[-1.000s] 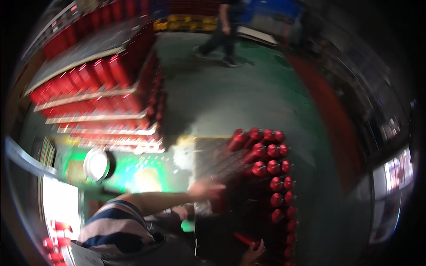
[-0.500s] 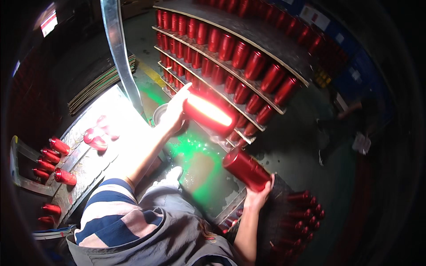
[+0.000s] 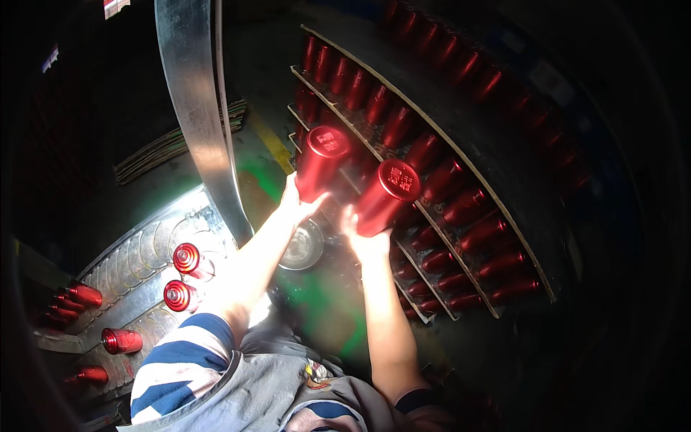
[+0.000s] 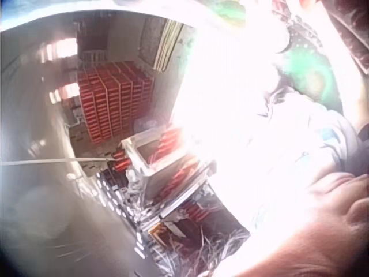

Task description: The person repeatedly picks up red metallic cylinders from a rack and places them into a metal tray with circular indentations. The person handles the cylinders one or two at a time, filling the tray and then moving to a new tray.

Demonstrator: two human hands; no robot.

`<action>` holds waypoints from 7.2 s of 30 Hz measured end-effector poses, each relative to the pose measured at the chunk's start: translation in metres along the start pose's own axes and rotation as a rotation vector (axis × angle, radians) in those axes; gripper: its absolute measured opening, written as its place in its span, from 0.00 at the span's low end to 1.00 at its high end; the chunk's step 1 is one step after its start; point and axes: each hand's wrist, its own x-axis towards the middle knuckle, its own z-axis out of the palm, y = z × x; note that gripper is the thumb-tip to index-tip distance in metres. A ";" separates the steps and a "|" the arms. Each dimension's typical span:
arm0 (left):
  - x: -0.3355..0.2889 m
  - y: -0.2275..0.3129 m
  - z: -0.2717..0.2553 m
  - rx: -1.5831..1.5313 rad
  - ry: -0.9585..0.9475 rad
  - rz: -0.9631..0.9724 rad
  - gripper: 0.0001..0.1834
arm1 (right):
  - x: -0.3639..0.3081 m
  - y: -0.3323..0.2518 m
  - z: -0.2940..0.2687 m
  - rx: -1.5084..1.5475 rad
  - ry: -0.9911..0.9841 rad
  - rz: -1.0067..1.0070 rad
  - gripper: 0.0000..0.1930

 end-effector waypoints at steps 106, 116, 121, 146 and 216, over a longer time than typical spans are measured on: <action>-0.572 0.313 -0.245 1.249 0.506 1.871 0.18 | -0.019 0.633 -0.087 -2.017 -1.446 0.034 0.17; -0.417 0.062 -0.062 1.203 -0.431 1.126 0.14 | -0.138 0.323 -0.005 -2.004 -1.070 -0.510 0.12; -0.317 -0.049 0.028 1.208 -0.635 0.941 0.13 | -0.190 0.167 0.055 -2.274 -0.633 -0.576 0.13; 0.310 -0.154 0.571 2.164 -0.533 1.218 0.34 | -0.064 -0.455 0.508 -2.637 1.058 -1.529 0.32; 0.152 0.098 -0.005 -0.267 0.009 0.057 0.30 | 0.197 -0.001 0.172 -0.297 0.051 0.221 0.25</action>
